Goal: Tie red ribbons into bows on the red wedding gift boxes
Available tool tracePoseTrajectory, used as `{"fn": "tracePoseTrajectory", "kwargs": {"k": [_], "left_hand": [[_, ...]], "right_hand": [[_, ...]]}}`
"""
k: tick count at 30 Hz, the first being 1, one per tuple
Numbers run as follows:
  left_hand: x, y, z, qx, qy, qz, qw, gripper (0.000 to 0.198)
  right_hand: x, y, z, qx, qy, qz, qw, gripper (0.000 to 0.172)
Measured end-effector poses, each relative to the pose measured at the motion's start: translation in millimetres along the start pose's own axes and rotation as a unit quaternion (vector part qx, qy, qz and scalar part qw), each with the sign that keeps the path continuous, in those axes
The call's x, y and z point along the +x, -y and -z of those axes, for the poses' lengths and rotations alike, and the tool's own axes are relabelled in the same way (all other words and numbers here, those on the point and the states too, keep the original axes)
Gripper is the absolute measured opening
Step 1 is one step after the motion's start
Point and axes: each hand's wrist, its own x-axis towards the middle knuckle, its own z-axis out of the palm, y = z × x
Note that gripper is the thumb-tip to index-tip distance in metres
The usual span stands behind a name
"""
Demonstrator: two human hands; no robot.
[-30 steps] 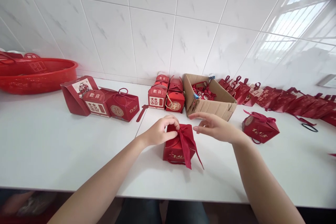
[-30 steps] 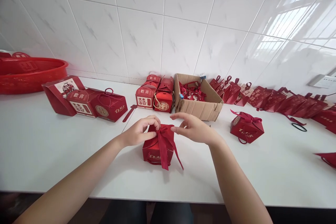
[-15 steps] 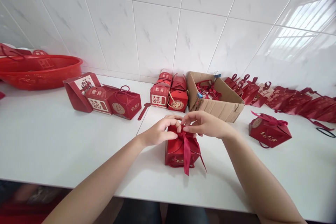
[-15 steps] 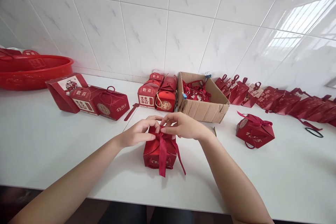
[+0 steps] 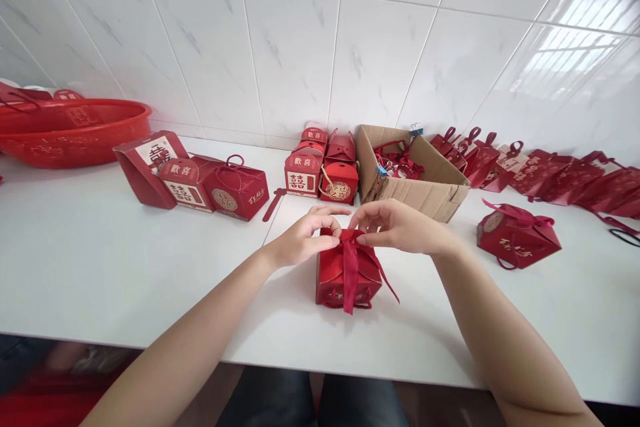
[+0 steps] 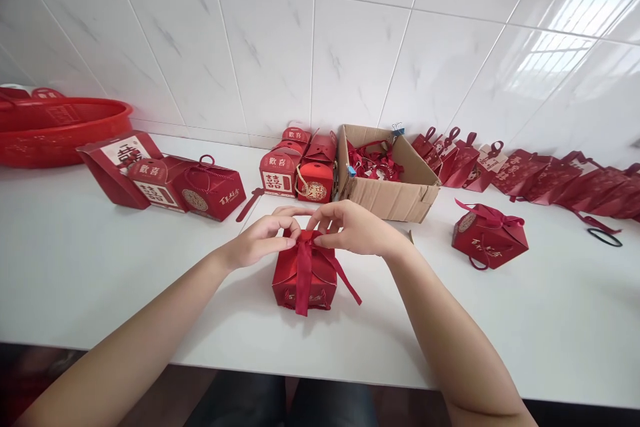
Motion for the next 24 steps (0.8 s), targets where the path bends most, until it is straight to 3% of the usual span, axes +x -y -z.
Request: {"fn": "tracePoseTrajectory", "kwargs": {"k": [5,11,24], "left_hand": [[0.2,2.2,1.7,0.016,-0.008,0.02,1.0,0.016],[1.8,2.4,0.3,0.02,-0.002,0.001,1.0,0.012],[3.2,4.5,-3.3,-0.004,0.02,0.023,1.0,0.02]], "right_hand": [[-7.3,4.0,6.7,-0.068,-0.002,0.019,0.997,0.021],[-10.1,9.5,6.6,-0.092,0.019,0.051,0.994,0.039],[-15.9,11.7,7.4,-0.208,0.102,0.091,0.969,0.049]]}}
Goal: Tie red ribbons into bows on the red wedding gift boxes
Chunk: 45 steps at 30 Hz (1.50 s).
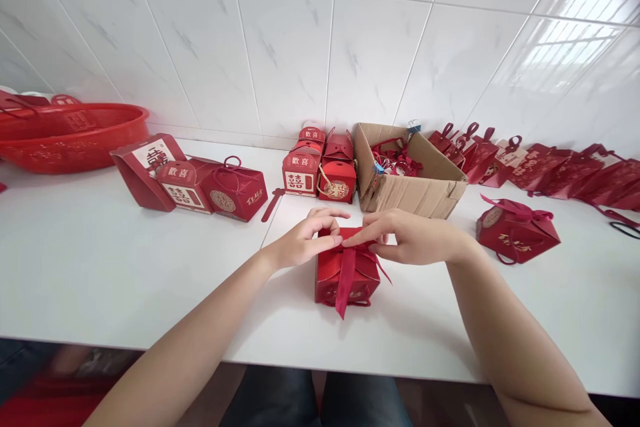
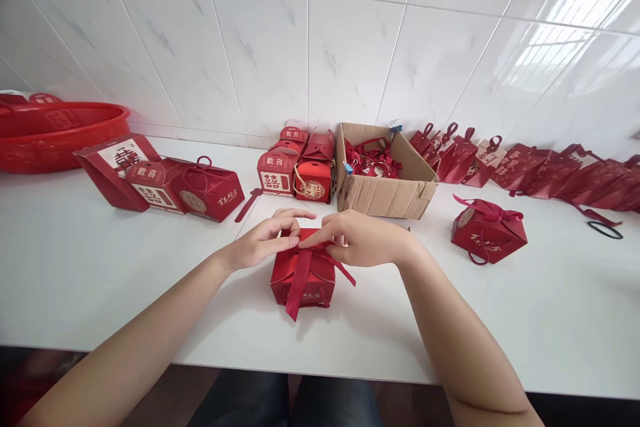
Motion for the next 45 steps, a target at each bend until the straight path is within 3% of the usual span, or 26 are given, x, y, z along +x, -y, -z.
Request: {"fn": "tracePoseTrajectory", "kwargs": {"k": [7,22,26,34,39,45], "left_hand": [[-0.1,1.0,-2.0,0.032,-0.011,-0.009,0.999,0.024],[0.4,-3.5,-5.6,0.075,-0.083,-0.004,0.994,0.027],[0.1,-2.8,-3.9,0.059,-0.086,-0.006,0.995,0.028],[-0.3,-2.5,-3.6,0.002,-0.08,0.0,0.997,0.03],[-1.1,-5.4,-6.8,0.005,-0.087,0.013,0.996,0.033],[-0.8,-12.0,-17.6,0.014,-0.132,0.03,0.991,0.039]], "right_hand": [[-4.5,4.0,-1.1,-0.059,0.018,-0.007,0.998,0.055],[-2.5,-2.2,-5.4,-0.05,0.091,-0.021,0.994,0.061],[-2.1,-3.9,-3.8,-0.052,0.061,-0.02,0.997,0.058],[-1.1,-7.1,-0.3,0.006,-0.083,0.009,0.997,0.038],[1.3,-5.2,-0.6,-0.035,-0.077,-0.044,0.995,0.029],[3.5,-5.5,-0.9,-0.026,-0.059,-0.054,0.996,0.018]]}}
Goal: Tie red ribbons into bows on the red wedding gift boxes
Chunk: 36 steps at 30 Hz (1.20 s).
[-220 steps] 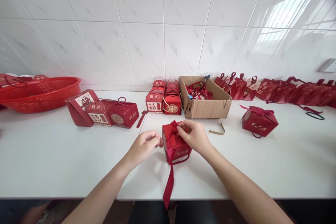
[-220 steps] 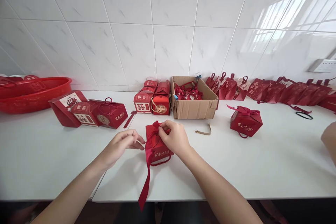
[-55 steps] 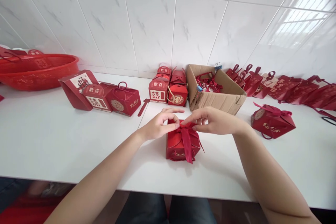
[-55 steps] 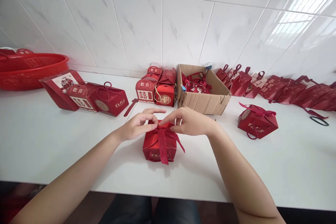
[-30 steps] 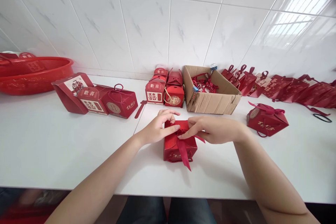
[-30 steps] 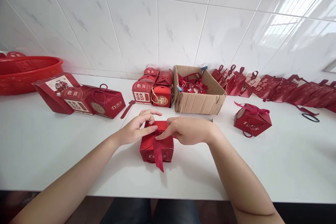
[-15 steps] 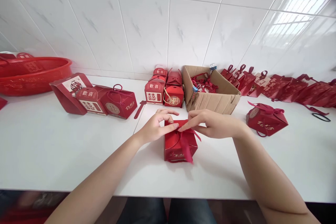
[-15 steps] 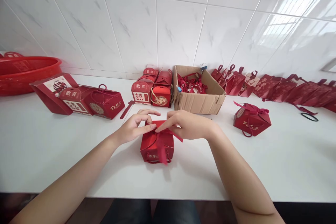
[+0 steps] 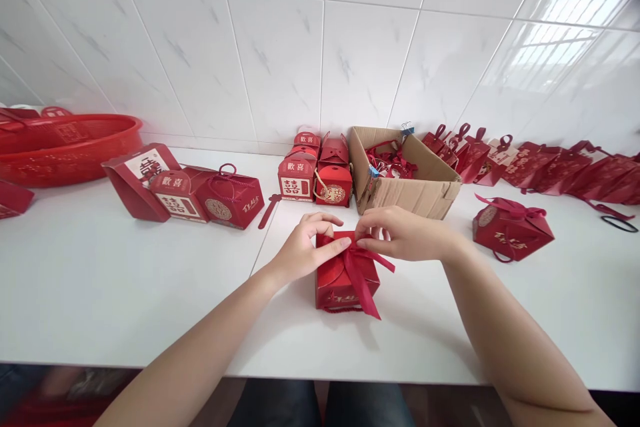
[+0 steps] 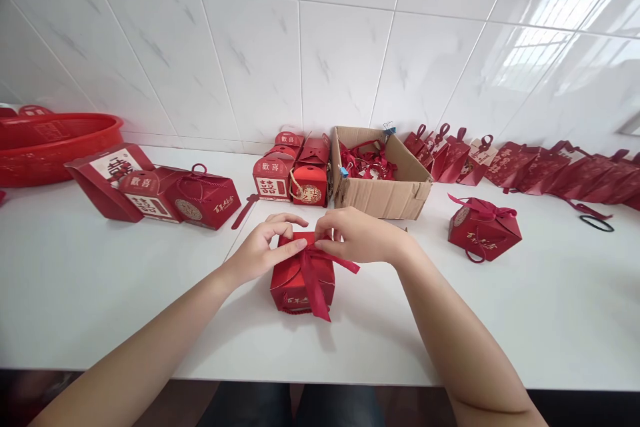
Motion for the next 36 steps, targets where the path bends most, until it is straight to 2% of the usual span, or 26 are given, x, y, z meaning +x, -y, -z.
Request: {"fn": "tracePoseTrajectory", "kwargs": {"k": [8,14,23,31,36], "left_hand": [[-0.6,1.9,-8.2,0.0,-0.034,0.0,0.999,0.044],[0.2,0.8,-7.9,-0.028,-0.011,0.013,0.999,0.046],[0.9,6.3,-2.2,-0.009,0.005,0.016,1.0,0.043],[3.6,6.6,-0.5,-0.052,-0.007,0.044,0.998,0.04],[4.6,4.9,-0.2,-0.063,-0.008,0.04,0.997,0.035]], "right_hand": [[1.9,-1.6,-0.2,0.027,-0.004,0.004,1.0,0.013],[0.6,-3.1,0.4,0.052,0.011,0.03,0.998,0.023],[-4.0,-5.0,6.6,0.06,0.046,0.046,0.996,0.034],[-3.6,-4.6,4.4,0.068,0.023,0.038,0.997,0.036],[-2.7,-5.1,2.3,0.06,0.041,0.066,0.995,0.044]]}}
